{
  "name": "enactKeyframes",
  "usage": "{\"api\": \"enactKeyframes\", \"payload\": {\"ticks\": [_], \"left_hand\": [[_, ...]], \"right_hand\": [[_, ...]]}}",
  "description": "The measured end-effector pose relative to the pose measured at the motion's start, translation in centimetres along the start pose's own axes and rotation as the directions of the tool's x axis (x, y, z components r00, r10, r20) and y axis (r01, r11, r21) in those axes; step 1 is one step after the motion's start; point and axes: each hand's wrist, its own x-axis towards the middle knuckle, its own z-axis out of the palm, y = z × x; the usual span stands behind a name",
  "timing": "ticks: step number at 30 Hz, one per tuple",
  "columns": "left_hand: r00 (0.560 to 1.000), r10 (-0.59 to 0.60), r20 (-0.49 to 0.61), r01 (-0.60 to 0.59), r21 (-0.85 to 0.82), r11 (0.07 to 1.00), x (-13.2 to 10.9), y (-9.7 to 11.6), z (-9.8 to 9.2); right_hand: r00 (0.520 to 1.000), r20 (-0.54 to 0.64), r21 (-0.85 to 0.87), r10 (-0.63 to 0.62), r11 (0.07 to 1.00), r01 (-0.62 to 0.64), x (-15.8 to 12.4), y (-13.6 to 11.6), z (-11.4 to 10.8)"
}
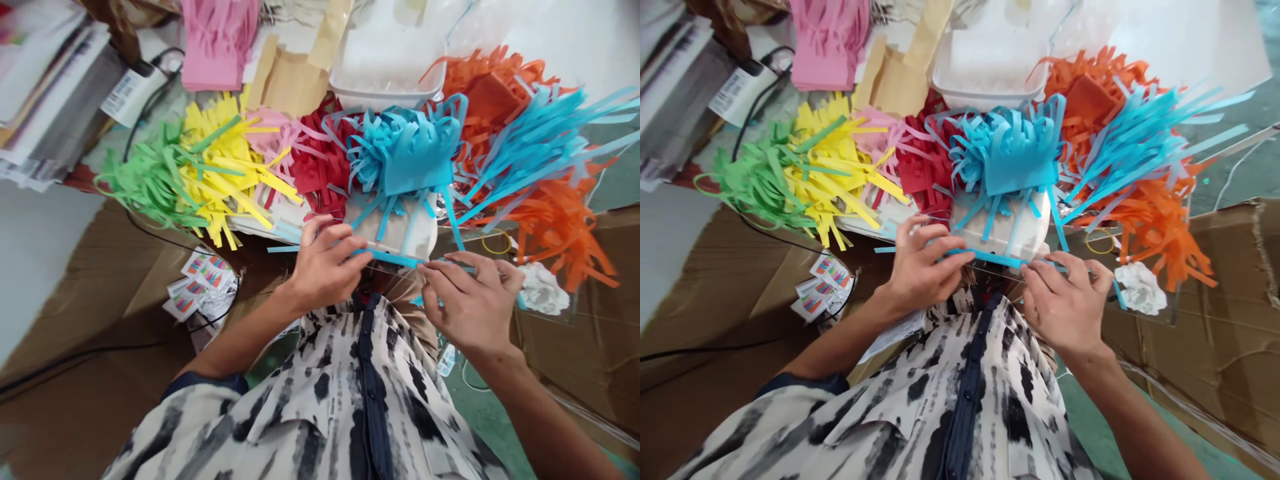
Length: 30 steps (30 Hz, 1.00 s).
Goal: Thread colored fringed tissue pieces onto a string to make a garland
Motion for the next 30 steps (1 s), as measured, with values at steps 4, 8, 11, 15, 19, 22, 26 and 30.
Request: {"api": "enactKeyframes", "payload": {"ticks": [4, 8, 11, 15, 19, 22, 26, 30], "left_hand": [[0.996, 0.052, 0.071, -0.048, -0.051, 0.998, 1.8, 1.5, 2.2], [0.992, 0.018, 0.122, -0.014, -0.033, 0.999, 2.4, 1.4, 3.1], [0.990, 0.009, 0.139, -0.007, -0.013, 1.000, 2.4, 1.4, 3.1], [0.982, -0.025, 0.188, 0.024, 0.006, 1.000, 2.5, 1.6, 2.9], [0.975, -0.083, 0.207, 0.083, 0.013, 0.997, 2.3, 1.3, 2.5], [0.970, -0.127, 0.207, 0.122, 0.035, 0.992, 2.2, 0.8, 2.1], [0.963, -0.149, 0.226, 0.141, 0.053, 0.989, 2.4, 0.4, 1.7], [0.949, -0.197, 0.248, 0.197, 0.026, 0.980, 2.7, 0.3, 1.4]], "right_hand": [[0.999, 0.046, -0.006, 0.020, 1.000, -0.020, 1.0, -0.5, -0.3], [0.998, 0.046, 0.044, 0.049, 0.998, -0.051, 1.7, -0.7, 0.1], [0.998, 0.044, 0.121, 0.051, 0.991, -0.056, 2.1, -0.8, 0.8], [0.992, 0.082, 0.164, 0.093, 0.981, -0.105, 2.3, -0.7, 1.6], [0.982, 0.131, 0.139, 0.135, 0.978, -0.153, 2.3, -0.6, 1.7], [0.972, 0.164, 0.131, 0.169, 0.973, -0.191, 2.4, -0.6, 1.4], [0.957, 0.197, 0.137, 0.211, 0.961, -0.240, 2.9, -0.6, 1.1], [0.943, 0.221, 0.130, 0.249, 0.951, -0.282, 3.1, -0.5, 1.0]]}}
